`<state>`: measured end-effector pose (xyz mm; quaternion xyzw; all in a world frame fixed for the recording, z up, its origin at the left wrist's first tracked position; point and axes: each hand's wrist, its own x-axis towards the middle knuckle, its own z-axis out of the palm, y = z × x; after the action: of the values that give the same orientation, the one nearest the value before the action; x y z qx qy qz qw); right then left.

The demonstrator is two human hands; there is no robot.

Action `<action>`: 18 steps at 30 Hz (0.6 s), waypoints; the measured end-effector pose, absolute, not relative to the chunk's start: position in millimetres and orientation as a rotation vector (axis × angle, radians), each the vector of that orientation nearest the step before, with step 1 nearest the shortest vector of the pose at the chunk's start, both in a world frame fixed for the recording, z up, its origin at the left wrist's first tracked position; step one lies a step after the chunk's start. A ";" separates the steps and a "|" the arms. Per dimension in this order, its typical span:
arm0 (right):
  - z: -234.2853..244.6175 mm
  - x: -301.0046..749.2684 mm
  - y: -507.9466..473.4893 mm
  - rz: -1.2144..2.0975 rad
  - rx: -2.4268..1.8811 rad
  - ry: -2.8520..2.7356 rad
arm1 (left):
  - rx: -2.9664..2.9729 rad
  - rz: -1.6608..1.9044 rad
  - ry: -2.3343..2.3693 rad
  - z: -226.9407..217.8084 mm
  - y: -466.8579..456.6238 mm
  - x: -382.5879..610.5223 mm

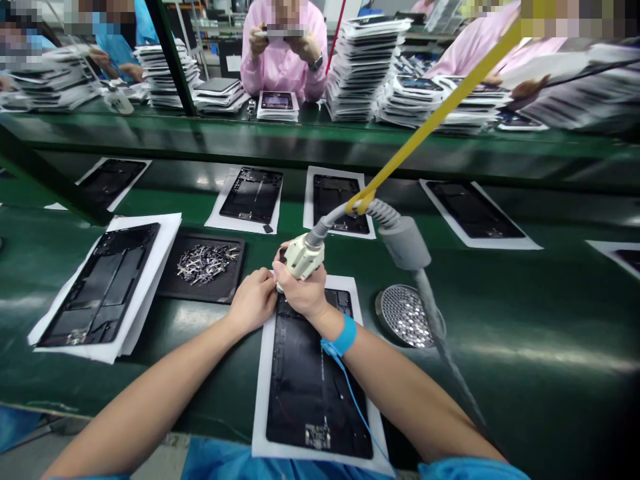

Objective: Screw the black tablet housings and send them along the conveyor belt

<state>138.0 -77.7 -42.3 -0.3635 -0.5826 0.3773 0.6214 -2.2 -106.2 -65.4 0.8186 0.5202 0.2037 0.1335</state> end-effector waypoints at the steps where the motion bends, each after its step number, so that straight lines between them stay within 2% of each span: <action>1: -42.6 135.6 -77.3 0.866 -0.830 -1.341 | 2.372 0.595 1.500 -65.3 -106.2 -3.4; 8: -19.9 166.9 -84.6 0.828 -0.781 -1.244 | 2.465 0.697 1.508 -54.9 -94.3 8.0; 15: -1.2 292.5 -113.9 0.411 -0.930 -1.082 | 2.504 0.245 1.350 -39.4 -60.2 56.0; 18: -9.3 318.3 -115.5 0.315 -1.046 -1.064 | 2.444 0.221 1.199 -39.4 -42.5 62.3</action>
<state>318.3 -115.5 -9.3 -0.4736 -0.4821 0.1427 0.7232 62.3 -42.5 -39.4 0.8760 0.4299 0.0792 0.2040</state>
